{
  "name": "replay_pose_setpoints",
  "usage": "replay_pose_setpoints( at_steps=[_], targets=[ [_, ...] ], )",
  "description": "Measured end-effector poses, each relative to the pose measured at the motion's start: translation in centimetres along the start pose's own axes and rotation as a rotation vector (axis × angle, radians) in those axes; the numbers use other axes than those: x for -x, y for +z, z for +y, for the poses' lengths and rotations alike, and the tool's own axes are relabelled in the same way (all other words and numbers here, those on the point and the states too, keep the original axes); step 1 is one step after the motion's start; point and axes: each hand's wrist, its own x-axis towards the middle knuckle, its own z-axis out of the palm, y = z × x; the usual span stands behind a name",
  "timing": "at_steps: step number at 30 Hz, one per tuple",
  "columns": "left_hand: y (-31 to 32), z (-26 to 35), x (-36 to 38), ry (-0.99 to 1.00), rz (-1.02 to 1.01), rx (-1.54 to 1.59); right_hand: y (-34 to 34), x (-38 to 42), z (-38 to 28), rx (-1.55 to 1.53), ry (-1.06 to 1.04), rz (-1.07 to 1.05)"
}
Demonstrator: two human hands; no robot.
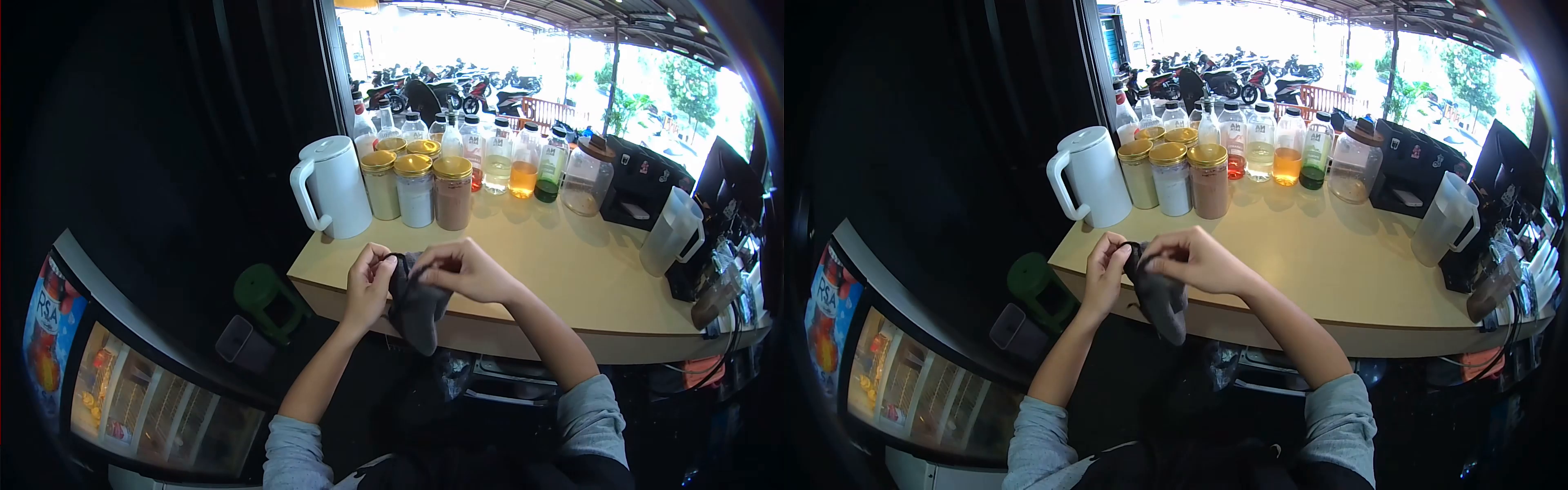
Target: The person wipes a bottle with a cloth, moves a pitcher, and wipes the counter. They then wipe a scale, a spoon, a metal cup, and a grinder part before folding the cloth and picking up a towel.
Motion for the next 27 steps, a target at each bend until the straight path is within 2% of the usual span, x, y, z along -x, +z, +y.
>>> replay_pose_setpoints(
  at_steps=[1, 2, 3, 5, 7, 8, 10, 13, 15, 16, 19, 20, 21, 22, 23, 24, 26, 27],
  targets=[
    [0.1, 0.1, 0.1, 0.002, 0.0, 0.0, 0.1, 0.2, -0.1, -0.062, -0.043, -0.111],
    [0.2, 0.2, 0.1, -0.043, -0.038, 0.012, 0.2, 0.4, -0.4, 0.074, -0.013, -0.132],
    [0.3, 0.2, 0.2, -0.088, -0.077, 0.023, 0.2, 0.3, -0.5, 0.076, -0.013, -0.129],
    [0.7, 0.0, 0.3, -0.03, -0.118, 0.017, 0.4, 0.3, -0.7, 0.16, 0.153, 0.007],
    [1.1, 1.1, 0.3, -0.15, -0.152, 0.267, 0.4, 0.3, -0.1, 0.158, 0.13, 0.048],
    [1.1, 1.3, 0.3, -0.15, -0.153, 0.267, 0.3, 0.4, -0.1, 0.211, 0.104, 0.076],
    [0.9, 1.6, 0.2, -0.02, -0.249, 0.002, -0.2, 0.4, -0.5, 0.263, 0.078, 0.106],
    [-0.2, 3.2, -0.1, 0.008, -0.264, 0.11, -2.0, 0.0, -1.6, 0.266, 0.062, 0.01],
    [-1.2, 4.3, -0.4, 0.076, -0.246, 0.128, -3.4, -0.6, -2.0, 0.295, -0.055, -0.113],
    [-1.8, 4.7, -0.6, 0.097, -0.267, 0.097, -4.0, -1.1, -2.3, 0.228, 0.063, -0.273],
    [-2.9, 5.3, -0.8, 0.122, -0.289, 0.036, -3.9, -2.7, -2.0, 0.399, 0.057, -0.306],
    [-3.2, 5.6, -0.9, 0.093, -0.259, 0.033, -3.8, -3.4, -1.9, 0.576, 0.019, -0.343],
    [-3.7, 5.7, -0.9, 0.063, -0.23, 0.03, -3.5, -4.1, -0.8, 0.574, 0.019, -0.342],
    [-4.4, 5.7, -1.2, 0.066, -0.157, -0.118, -3.0, -5.0, 0.3, 0.678, -0.104, -0.256],
    [-5.4, 4.9, -1.9, 0.197, -0.037, -0.299, -2.7, -5.7, 1.4, 0.778, -0.226, -0.167],
    [-6.1, 5.2, -2.7, 0.228, 0.077, -0.373, -2.1, -6.8, 1.4, 0.775, -0.224, -0.163],
    [-6.1, 6.3, -4.2, 0.326, 0.254, -0.487, -1.2, -9.5, 0.9, 0.718, -0.233, 0.146],
    [-5.7, 7.3, -4.8, 0.395, 0.318, -0.528, -1.0, -10.8, 0.8, 0.721, -0.235, 0.151]
  ],
)
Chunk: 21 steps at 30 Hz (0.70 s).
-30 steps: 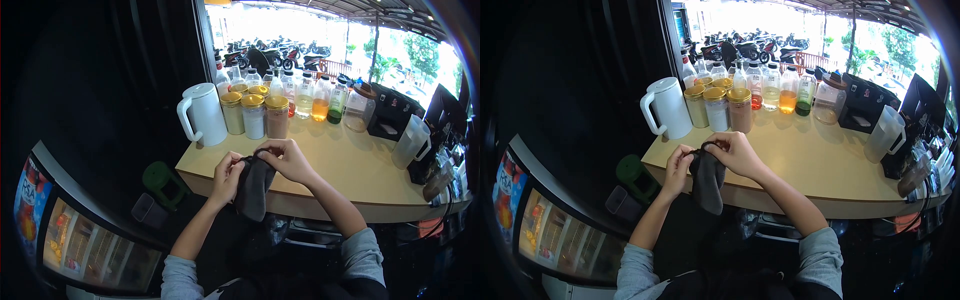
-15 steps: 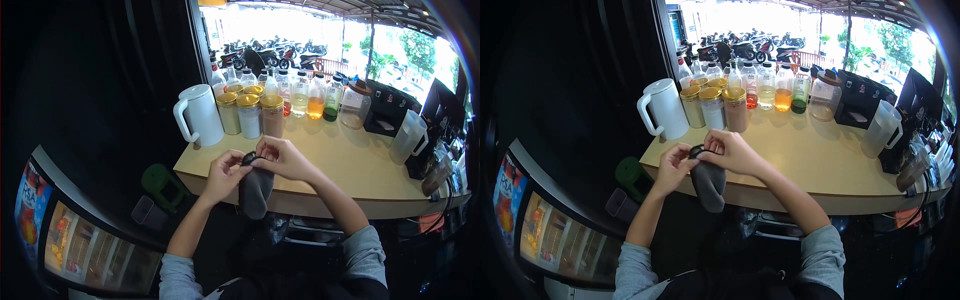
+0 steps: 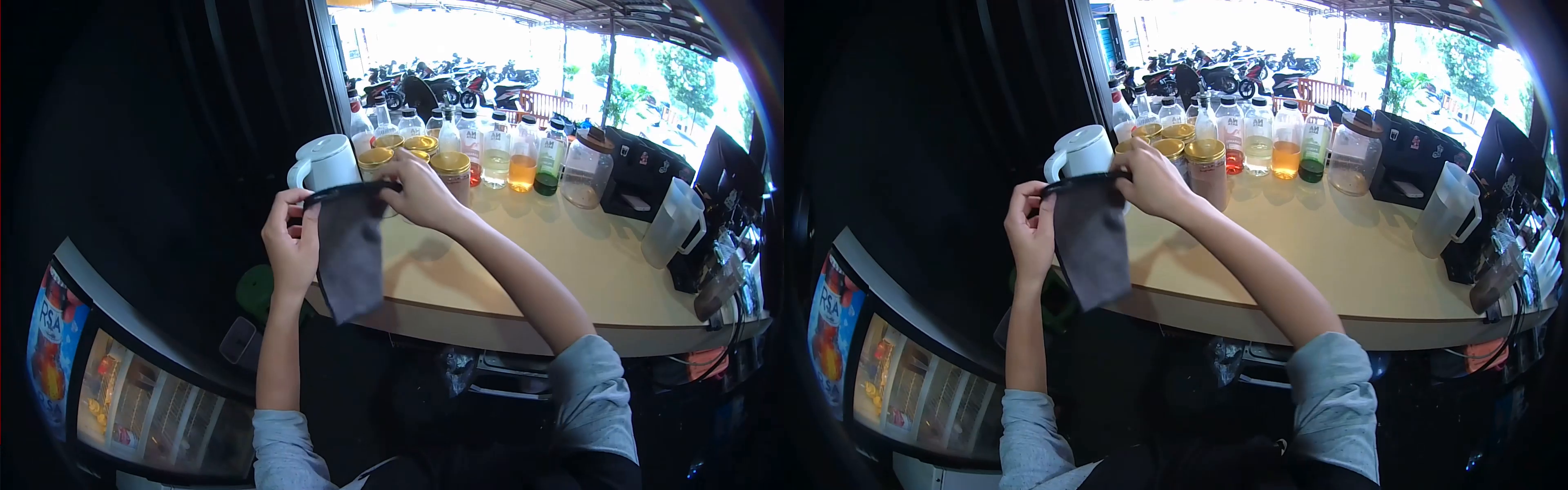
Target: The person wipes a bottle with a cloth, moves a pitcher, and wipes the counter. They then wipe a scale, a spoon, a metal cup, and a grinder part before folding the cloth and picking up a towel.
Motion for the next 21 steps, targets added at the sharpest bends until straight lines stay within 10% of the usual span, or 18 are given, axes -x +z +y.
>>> replay_pose_setpoints(
  at_steps=[10, 16, 21],
  targets=[
    [5.9, -7.4, 5.6, -0.108, -0.652, -0.028, 6.6, 2.6, 9.8, 0.44, 0.431, -0.051],
    [3.2, -11.8, 9.0, -0.35, -0.453, 0.103, 19.8, 6.1, 5.1, 0.15, 0.76, -0.615],
    [3.2, -12.2, 10.1, -0.475, -0.387, 0.105, 23.8, 5.2, 7.0, 0.5, 0.559, -0.411]
  ],
)
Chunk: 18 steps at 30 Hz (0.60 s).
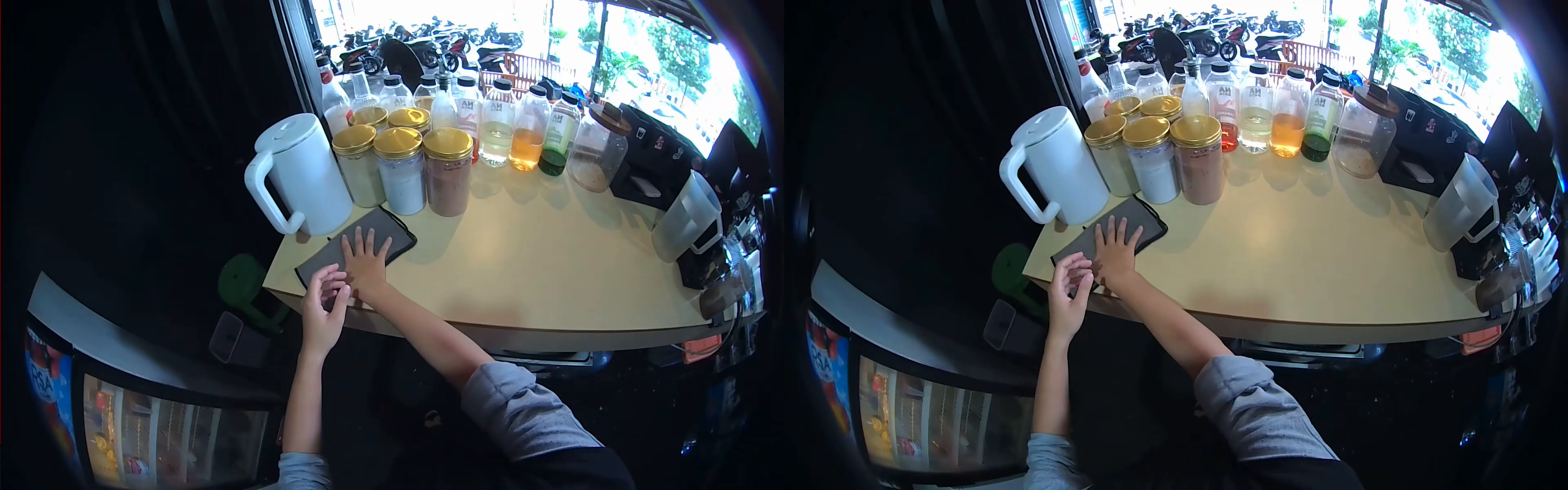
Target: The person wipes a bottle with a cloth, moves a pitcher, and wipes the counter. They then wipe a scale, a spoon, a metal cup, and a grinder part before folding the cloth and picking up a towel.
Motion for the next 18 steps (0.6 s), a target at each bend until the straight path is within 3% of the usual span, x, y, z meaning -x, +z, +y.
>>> replay_pose_setpoints(
  at_steps=[3, 5, 9, 11, 14, 15, 17, 18],
  targets=[
    [1.8, -0.3, -0.7, -0.01, 0.018, 0.028, -0.7, 1.0, 1.7, 0.041, -0.099, -0.046],
    [3.6, -0.1, -1.8, 0.016, 0.007, 0.122, -0.5, 3.6, 4.5, -0.071, -0.21, 0.044],
    [7.7, 0.2, -2.7, 0.033, -0.056, 0.201, -5.8, 12.2, 15.8, -0.028, -0.156, 0.067],
    [9.5, 0.0, -2.7, 0.044, -0.088, 0.223, -8.9, 16.3, 23.8, 0.015, -0.047, 0.027],
    [11.7, 0.4, -2.8, 0.015, -0.133, 0.264, -12.1, 21.1, 33.4, -0.001, 0.419, -0.028],
    [12.3, 0.8, -2.8, -0.001, -0.147, 0.258, -12.7, 20.9, 33.9, 0.01, 0.423, -0.022],
    [13.9, 1.6, -3.1, -0.016, -0.164, 0.251, -12.6, 19.6, 33.4, 0.049, 0.633, -0.141],
    [14.9, 2.0, -3.2, -0.005, -0.158, 0.254, -11.3, 18.2, 31.9, 0.053, 0.573, -0.129]
  ],
)
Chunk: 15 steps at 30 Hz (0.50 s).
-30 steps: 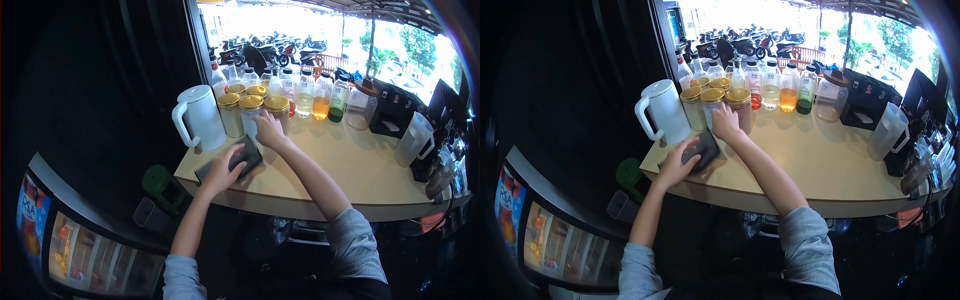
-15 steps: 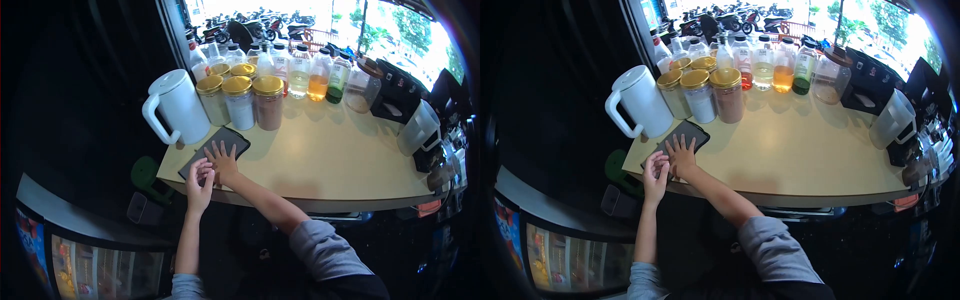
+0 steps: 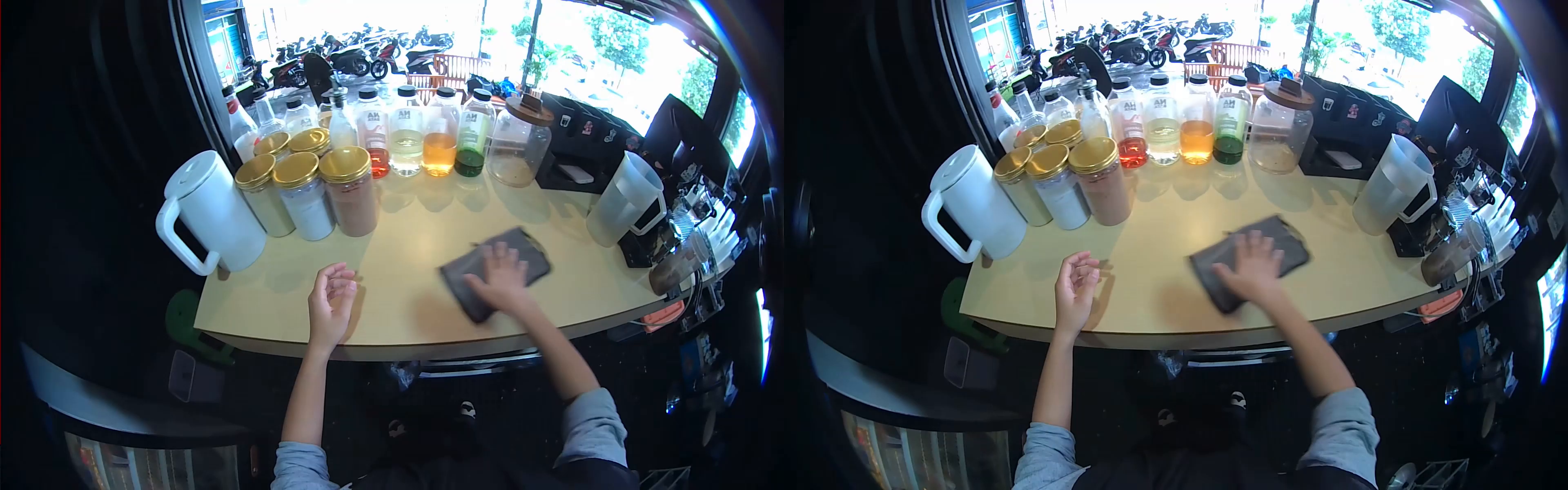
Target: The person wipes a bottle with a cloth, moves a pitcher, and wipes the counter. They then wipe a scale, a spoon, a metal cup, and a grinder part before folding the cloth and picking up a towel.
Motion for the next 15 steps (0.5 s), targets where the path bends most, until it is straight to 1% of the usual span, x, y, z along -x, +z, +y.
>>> replay_pose_setpoints(
  at_steps=[1, 2, 3, 5, 7, 9, 11, 12, 15],
  targets=[
    [1.0, 0.1, 0.0, 0.008, 0.005, 0.0, 0.6, 0.4, -2.8, -0.06, -0.158, 0.036],
    [2.1, 0.3, 0.0, 0.004, 0.004, -0.003, 2.0, 0.7, -5.2, -0.132, -0.401, 0.095],
    [3.3, 0.5, -0.1, 0.027, -0.006, -0.024, 4.7, 1.0, -7.6, -0.104, -0.645, 0.244],
    [5.3, 1.2, -0.6, 0.055, -0.013, -0.047, 3.6, 1.5, -10.9, -0.059, -0.934, 0.061],
    [7.1, 2.2, -0.6, 0.092, -0.011, -0.161, 3.7, -2.6, -10.1, -0.063, -0.97, 0.07],
    [8.9, 2.0, -0.7, 0.09, -0.005, -0.207, 3.4, -7.5, -8.4, -0.071, -1.003, 0.082],
    [11.1, 2.2, -0.6, 0.075, -0.031, -0.232, 2.5, -11.4, -6.3, -0.151, -0.737, 0.16],
    [12.1, 2.1, -0.6, 0.092, -0.043, -0.24, 1.9, -12.6, -4.9, -0.158, -0.731, 0.165],
    [14.1, 2.4, 0.1, 0.1, -0.076, -0.286, 0.6, -13.7, 2.4, -0.119, -0.475, 0.18]
  ],
)
